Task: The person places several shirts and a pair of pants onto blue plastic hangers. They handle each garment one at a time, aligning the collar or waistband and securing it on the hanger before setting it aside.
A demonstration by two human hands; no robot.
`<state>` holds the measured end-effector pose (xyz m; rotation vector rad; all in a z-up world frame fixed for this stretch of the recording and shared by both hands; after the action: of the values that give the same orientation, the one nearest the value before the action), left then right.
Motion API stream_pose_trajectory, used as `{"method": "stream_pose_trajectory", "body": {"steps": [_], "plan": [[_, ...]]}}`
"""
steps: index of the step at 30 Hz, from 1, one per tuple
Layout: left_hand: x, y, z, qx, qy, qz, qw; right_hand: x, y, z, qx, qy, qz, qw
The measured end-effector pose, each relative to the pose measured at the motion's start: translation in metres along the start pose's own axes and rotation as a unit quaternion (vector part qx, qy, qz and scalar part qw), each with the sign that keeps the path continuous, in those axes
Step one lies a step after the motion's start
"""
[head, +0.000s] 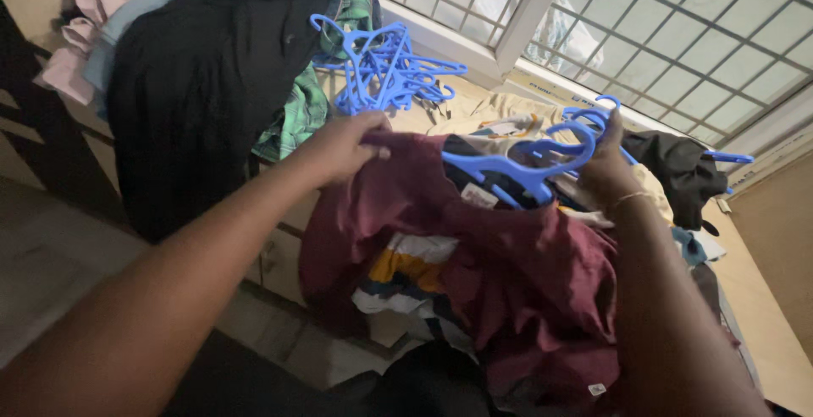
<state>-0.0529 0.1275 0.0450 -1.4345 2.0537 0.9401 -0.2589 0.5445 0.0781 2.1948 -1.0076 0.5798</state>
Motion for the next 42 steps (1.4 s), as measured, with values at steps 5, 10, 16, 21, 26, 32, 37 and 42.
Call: {"method": "stream_pose_trajectory", "body": {"steps": [5, 10, 16, 21, 26, 32, 37, 42], "plan": [[0.007, -0.005, -0.018, -0.026, -0.238, 0.008, 0.971, 0.006, -0.001, 0.001, -0.055, -0.286, 0.039, 0.956], [-0.009, -0.015, -0.055, -0.023, -0.433, 0.049, 0.900, 0.094, -0.009, 0.009, 0.074, 0.012, 0.098, 0.992], [-0.045, -0.028, -0.099, -0.058, -0.449, 0.073, 0.889, 0.193, -0.044, -0.026, 0.235, 0.147, 0.134, 0.951], [-0.042, -0.039, -0.112, -0.020, -0.548, -0.012, 0.836, 0.199, -0.054, -0.047, 0.389, 0.246, 0.118, 0.880], [-0.015, -0.027, -0.097, -0.118, -0.072, -0.162, 0.977, 0.115, 0.020, 0.003, 0.311, -0.139, 0.028, 0.940], [-0.002, -0.013, 0.012, -0.101, 0.089, -0.035, 0.990, 0.016, 0.005, 0.073, 0.061, -0.313, 0.098, 0.943], [-0.006, 0.014, 0.064, -0.106, 0.082, 0.058, 0.989, 0.049, -0.032, 0.119, -0.088, -0.417, 0.083, 0.901], [0.007, 0.040, 0.099, -0.086, 0.038, 0.024, 0.995, 0.085, -0.046, 0.149, -0.141, -0.318, 0.091, 0.933]]}}
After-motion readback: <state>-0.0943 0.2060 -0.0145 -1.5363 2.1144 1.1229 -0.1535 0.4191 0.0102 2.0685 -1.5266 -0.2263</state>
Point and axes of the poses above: each hand's wrist, its own y-axis towards the middle knuckle, its own z-axis out of the palm, x = y × z, the point moved 6 cm from there along y, towards the middle knuckle, and after that the axes turned 14 degrees about x, right-handed, at the moved point
